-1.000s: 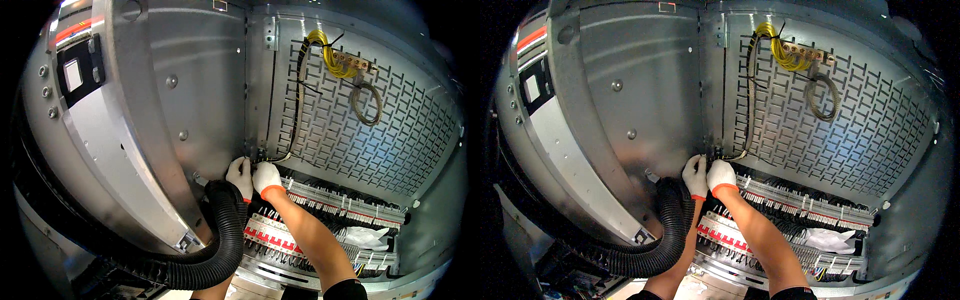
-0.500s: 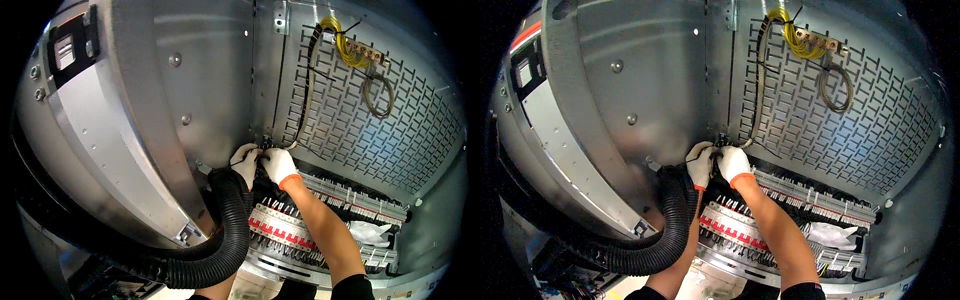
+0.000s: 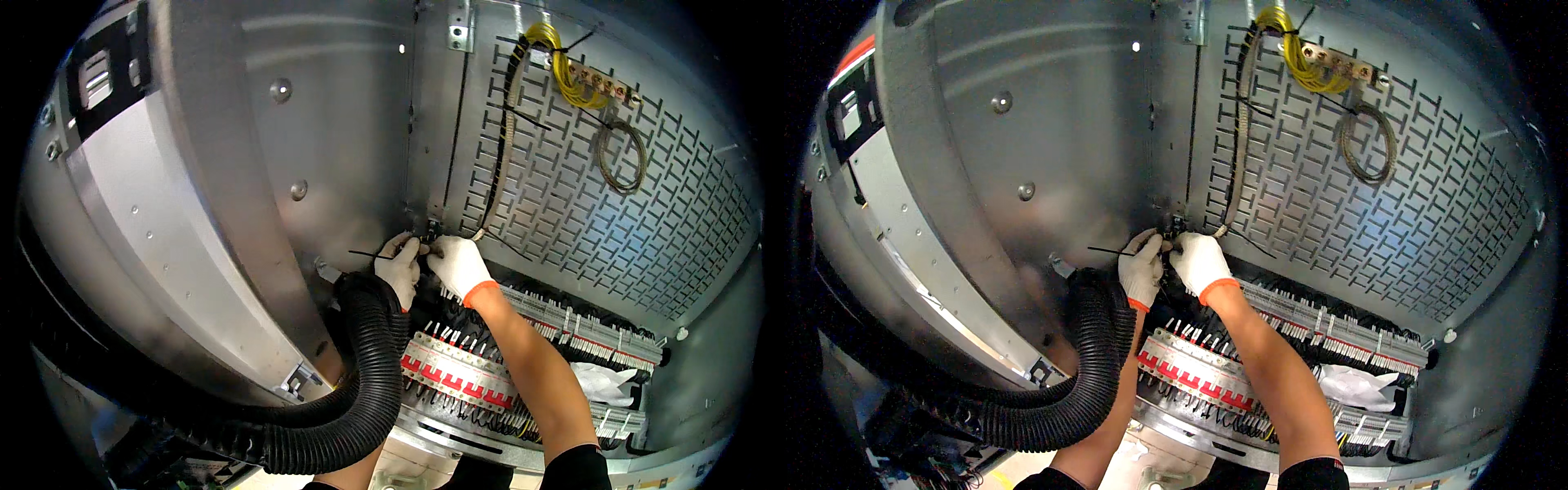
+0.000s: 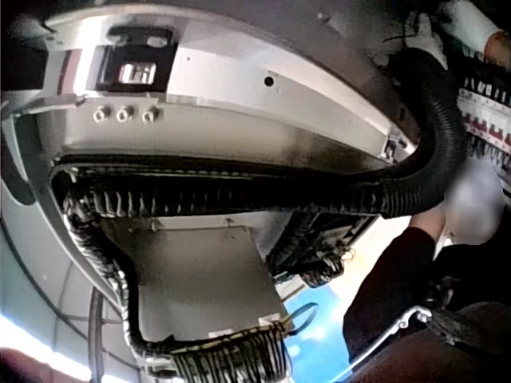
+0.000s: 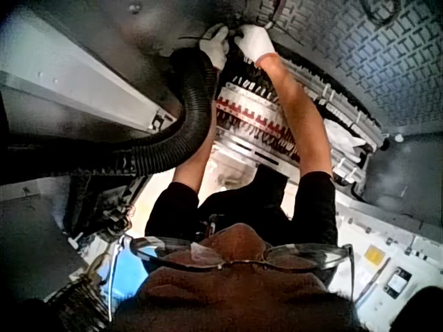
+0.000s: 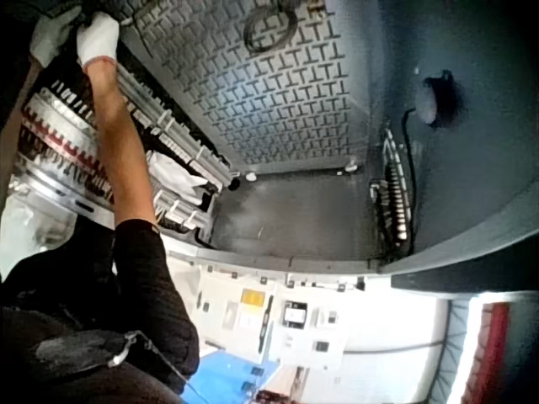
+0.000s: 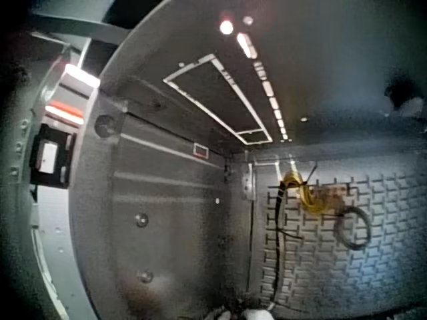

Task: The person installs a terminal block into an electrical cabinet, secures it with a power drill, and then routes and secures wires using zip ties. The person also briefly moves a stool and walks around the cabinet.

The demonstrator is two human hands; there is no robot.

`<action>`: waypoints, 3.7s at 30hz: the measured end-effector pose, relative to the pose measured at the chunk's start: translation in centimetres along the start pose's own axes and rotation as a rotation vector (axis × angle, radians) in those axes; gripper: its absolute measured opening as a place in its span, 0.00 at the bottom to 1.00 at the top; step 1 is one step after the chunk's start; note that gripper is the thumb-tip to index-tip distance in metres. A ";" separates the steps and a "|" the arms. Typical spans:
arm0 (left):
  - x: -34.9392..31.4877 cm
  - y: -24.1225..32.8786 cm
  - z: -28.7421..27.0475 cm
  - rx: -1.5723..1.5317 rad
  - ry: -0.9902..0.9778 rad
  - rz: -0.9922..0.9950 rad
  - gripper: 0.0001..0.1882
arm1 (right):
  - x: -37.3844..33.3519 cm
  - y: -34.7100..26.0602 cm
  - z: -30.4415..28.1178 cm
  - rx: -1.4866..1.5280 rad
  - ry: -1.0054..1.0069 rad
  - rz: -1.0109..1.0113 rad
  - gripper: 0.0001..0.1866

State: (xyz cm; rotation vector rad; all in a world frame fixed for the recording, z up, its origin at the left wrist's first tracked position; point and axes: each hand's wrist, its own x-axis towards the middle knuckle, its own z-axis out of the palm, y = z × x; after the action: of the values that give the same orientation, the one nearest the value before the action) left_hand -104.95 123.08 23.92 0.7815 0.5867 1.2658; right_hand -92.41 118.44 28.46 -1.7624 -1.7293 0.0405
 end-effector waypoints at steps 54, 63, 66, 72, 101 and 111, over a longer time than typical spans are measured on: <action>-0.9 -0.2 -0.1 0.325 -0.102 0.084 0.12 | -1.2 -1.1 1.7 0.305 0.292 0.046 0.14; -1.1 -0.7 -1.8 0.780 -0.286 0.445 0.17 | 0.0 -0.8 -1.7 0.135 -0.031 0.018 0.13; -1.3 -0.2 -2.1 0.878 -0.224 0.414 0.17 | 0.0 -0.8 -1.0 0.193 -0.002 0.013 0.14; -1.4 -0.3 -2.4 1.063 -0.116 0.717 0.12 | -0.6 -2.2 0.8 0.289 0.076 0.007 0.11; -1.8 -0.1 -1.9 1.182 0.053 0.634 0.13 | -2.4 -4.1 1.5 0.315 0.012 -0.003 0.13; -0.5 -0.2 -1.8 1.116 0.122 0.504 0.14 | -3.7 0.3 -0.8 0.098 0.016 0.035 0.12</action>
State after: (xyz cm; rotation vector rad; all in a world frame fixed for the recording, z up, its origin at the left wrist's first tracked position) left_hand -106.33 122.88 22.66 1.8669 1.2858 1.4001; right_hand -92.28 114.78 27.36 -1.7170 -1.6568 0.1233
